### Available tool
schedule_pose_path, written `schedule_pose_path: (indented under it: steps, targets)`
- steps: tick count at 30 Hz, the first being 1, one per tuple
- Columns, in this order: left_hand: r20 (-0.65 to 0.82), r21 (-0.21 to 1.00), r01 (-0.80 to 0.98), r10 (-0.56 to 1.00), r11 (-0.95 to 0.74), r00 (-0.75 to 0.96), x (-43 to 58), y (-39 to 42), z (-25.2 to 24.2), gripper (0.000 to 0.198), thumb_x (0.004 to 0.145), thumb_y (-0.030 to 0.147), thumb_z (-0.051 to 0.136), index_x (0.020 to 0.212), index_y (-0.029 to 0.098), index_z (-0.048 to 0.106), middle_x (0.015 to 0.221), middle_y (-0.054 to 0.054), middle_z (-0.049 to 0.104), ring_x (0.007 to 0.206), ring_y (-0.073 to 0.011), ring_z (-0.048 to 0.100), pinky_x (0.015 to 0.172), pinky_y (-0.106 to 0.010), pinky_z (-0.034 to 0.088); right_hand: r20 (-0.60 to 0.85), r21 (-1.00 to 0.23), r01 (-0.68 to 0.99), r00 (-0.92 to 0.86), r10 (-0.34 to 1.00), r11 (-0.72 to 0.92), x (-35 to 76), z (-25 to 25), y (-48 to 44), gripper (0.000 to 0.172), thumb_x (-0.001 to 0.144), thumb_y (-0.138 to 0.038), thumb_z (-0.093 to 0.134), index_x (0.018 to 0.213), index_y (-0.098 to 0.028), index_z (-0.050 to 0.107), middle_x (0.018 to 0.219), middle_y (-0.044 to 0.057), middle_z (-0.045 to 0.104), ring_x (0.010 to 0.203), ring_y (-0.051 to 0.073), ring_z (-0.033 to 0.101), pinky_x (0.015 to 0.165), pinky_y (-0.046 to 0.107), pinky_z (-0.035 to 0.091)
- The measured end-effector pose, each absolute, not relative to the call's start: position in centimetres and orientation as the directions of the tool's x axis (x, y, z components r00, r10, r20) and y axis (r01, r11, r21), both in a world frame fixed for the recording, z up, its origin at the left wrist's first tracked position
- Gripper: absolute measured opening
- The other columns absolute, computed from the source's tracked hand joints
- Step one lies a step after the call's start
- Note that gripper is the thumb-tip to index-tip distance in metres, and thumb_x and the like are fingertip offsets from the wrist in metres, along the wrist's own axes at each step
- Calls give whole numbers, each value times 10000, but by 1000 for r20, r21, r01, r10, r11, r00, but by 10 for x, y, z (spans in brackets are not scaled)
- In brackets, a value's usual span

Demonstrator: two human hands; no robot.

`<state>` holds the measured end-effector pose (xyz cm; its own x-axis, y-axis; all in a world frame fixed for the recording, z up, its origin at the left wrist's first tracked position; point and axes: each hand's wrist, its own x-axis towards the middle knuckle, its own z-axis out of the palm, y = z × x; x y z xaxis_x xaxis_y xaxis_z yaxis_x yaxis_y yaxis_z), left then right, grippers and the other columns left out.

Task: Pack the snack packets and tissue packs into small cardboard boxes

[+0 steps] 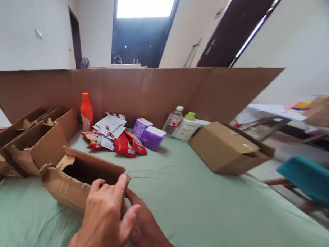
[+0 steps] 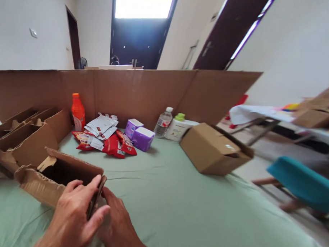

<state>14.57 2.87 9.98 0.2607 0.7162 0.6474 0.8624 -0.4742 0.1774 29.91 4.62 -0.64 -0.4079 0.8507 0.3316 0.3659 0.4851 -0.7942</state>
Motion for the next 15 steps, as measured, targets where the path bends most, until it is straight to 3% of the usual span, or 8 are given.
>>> schedule_pose_path:
  steps: [2,5,9,12,15]
  targets:
    - [591,227,806,735,-546,331,160,31,96,619,911,305,594,1471,129,397,899,-62,770,748,-265,723,864,-548,575,304,-821,397,-305,902,411,307,-11,49,585,975,-346,553,1534,-209,447,1450,149,617,1303,289,617,1075,451,522]
    - [537,246,765,740,-596,404,148,32,101,763,868,251,640,1546,187,296,1125,-93,769,952,-285,742,965,-558,564,377,-764,429,-311,873,483,319,-15,55,686,951,-341,613,1581,-221,369,1484,153,587,1315,307,608,1061,481,534]
    - [479,83,819,743,-568,467,83,32,128,809,834,317,698,1560,266,344,1406,-114,655,1286,-341,628,1158,-620,430,547,-583,495,-348,762,644,328,3,60,841,919,-303,678,1636,-248,242,1609,170,432,1446,346,470,1116,541,477]
    - [403,-23,800,727,-600,556,29,33,152,806,854,442,689,1570,263,365,1506,-128,573,1379,-373,554,1099,-598,505,629,-480,452,-420,654,752,321,36,64,923,882,-410,744,1640,-252,243,1653,177,349,1488,384,391,1153,587,414]
    - [361,-64,762,697,-644,619,-6,41,158,776,872,470,657,1569,269,381,1510,-117,572,1374,-369,561,1043,-550,558,692,-357,342,-528,492,869,295,66,65,1033,820,-584,772,1637,-229,248,1633,190,384,1500,414,351,1208,644,292]
